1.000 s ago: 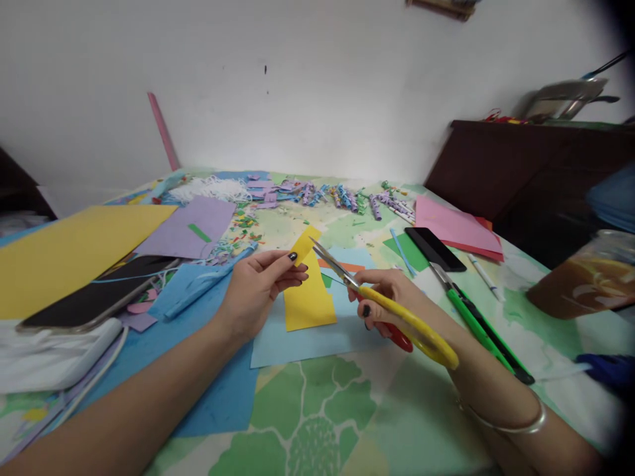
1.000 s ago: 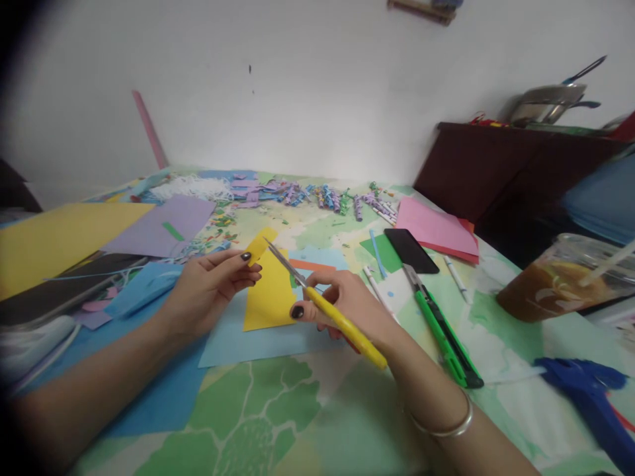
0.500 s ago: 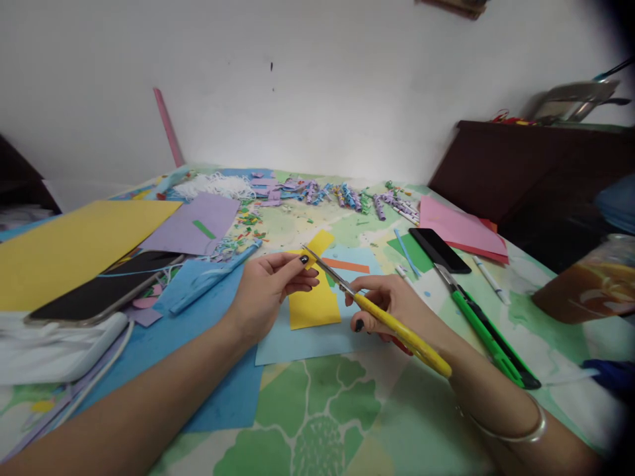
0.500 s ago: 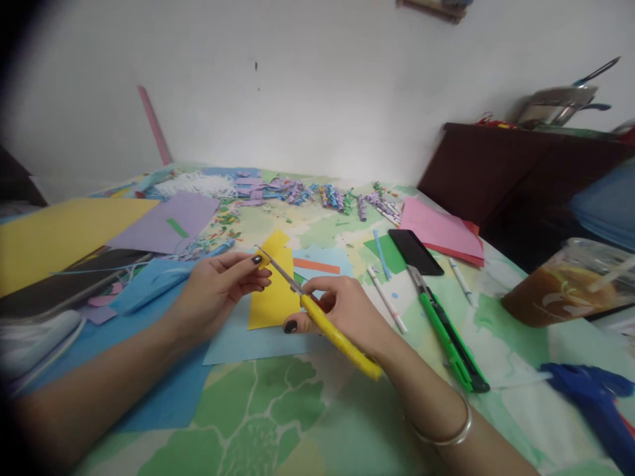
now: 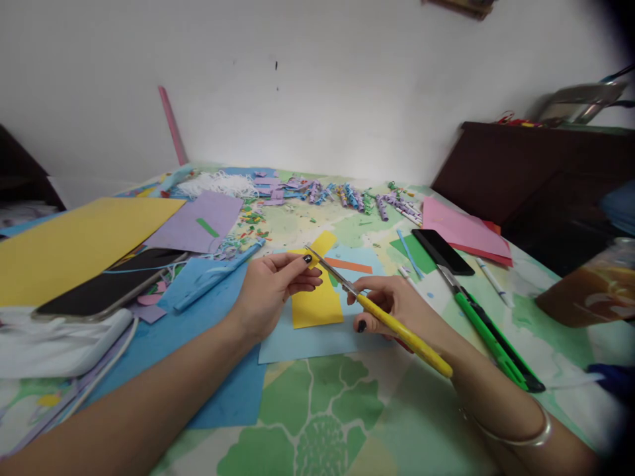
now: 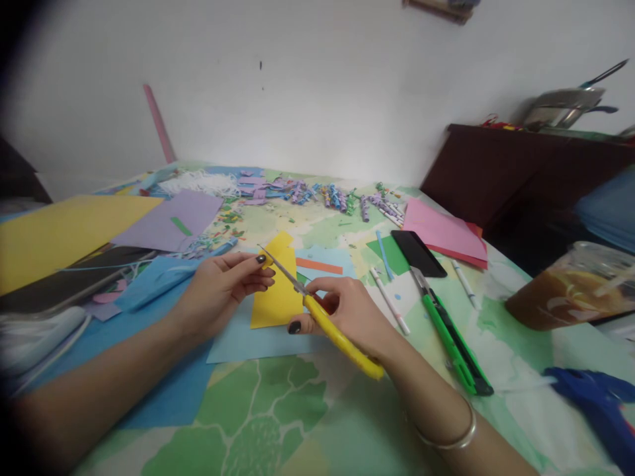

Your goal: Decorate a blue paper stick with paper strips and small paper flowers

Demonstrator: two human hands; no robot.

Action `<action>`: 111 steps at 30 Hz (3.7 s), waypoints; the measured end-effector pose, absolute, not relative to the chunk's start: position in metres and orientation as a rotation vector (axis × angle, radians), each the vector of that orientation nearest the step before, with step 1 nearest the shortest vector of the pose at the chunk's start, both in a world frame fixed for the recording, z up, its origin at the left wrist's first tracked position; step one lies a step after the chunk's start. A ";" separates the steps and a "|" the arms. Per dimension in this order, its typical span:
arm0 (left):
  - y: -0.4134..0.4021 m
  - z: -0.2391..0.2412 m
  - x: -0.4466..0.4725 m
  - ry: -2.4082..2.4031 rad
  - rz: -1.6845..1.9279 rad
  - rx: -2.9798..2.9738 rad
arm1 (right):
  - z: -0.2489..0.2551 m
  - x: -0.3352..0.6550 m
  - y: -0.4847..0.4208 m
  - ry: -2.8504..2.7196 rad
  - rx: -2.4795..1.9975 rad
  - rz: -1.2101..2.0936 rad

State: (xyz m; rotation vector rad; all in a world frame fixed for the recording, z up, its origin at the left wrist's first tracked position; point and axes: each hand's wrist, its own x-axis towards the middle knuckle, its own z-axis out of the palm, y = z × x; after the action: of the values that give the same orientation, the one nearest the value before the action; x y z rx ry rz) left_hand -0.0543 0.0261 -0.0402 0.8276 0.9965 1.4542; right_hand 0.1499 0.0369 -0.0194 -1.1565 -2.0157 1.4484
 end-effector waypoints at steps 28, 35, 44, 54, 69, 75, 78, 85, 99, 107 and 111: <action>0.026 -0.042 -0.055 1.003 1.450 0.814 | -0.022 0.148 0.039 -1.998 -1.230 1.422; 0.025 -0.042 -0.055 1.004 1.443 0.797 | -0.022 0.149 0.038 -2.005 -1.259 1.401; 0.025 -0.042 -0.055 1.016 1.431 0.791 | -0.021 0.148 0.039 -1.995 -1.245 1.367; 0.025 -0.043 -0.055 1.020 1.416 0.782 | -0.024 0.151 0.040 -2.102 -1.258 1.218; 0.023 -0.041 -0.054 1.062 1.354 0.917 | -0.028 0.159 0.049 -1.810 -1.360 1.178; 0.022 -0.039 -0.051 1.125 1.228 1.093 | -0.028 0.147 0.046 -1.651 -1.259 1.231; 0.018 -0.040 -0.047 1.124 1.159 1.159 | -0.026 0.141 0.043 -1.552 -1.168 1.308; 0.011 -0.044 -0.042 1.098 1.060 1.176 | -0.024 0.135 0.035 -1.447 -1.037 1.476; 0.011 -0.046 -0.042 0.928 1.146 1.259 | -0.025 0.137 0.036 -1.388 -0.966 1.434; 0.005 -0.042 -0.034 0.835 0.923 1.257 | -0.029 0.134 0.035 -1.432 -0.905 1.583; 0.003 -0.046 -0.034 0.825 0.865 1.294 | -0.037 0.129 0.033 -1.528 -0.876 1.530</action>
State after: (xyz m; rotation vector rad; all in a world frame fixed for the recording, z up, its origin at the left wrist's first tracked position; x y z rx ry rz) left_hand -0.0343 0.0034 -0.0464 1.2943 0.8252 0.8648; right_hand 0.1287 0.0328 -0.0370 -0.8756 -1.5282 1.5297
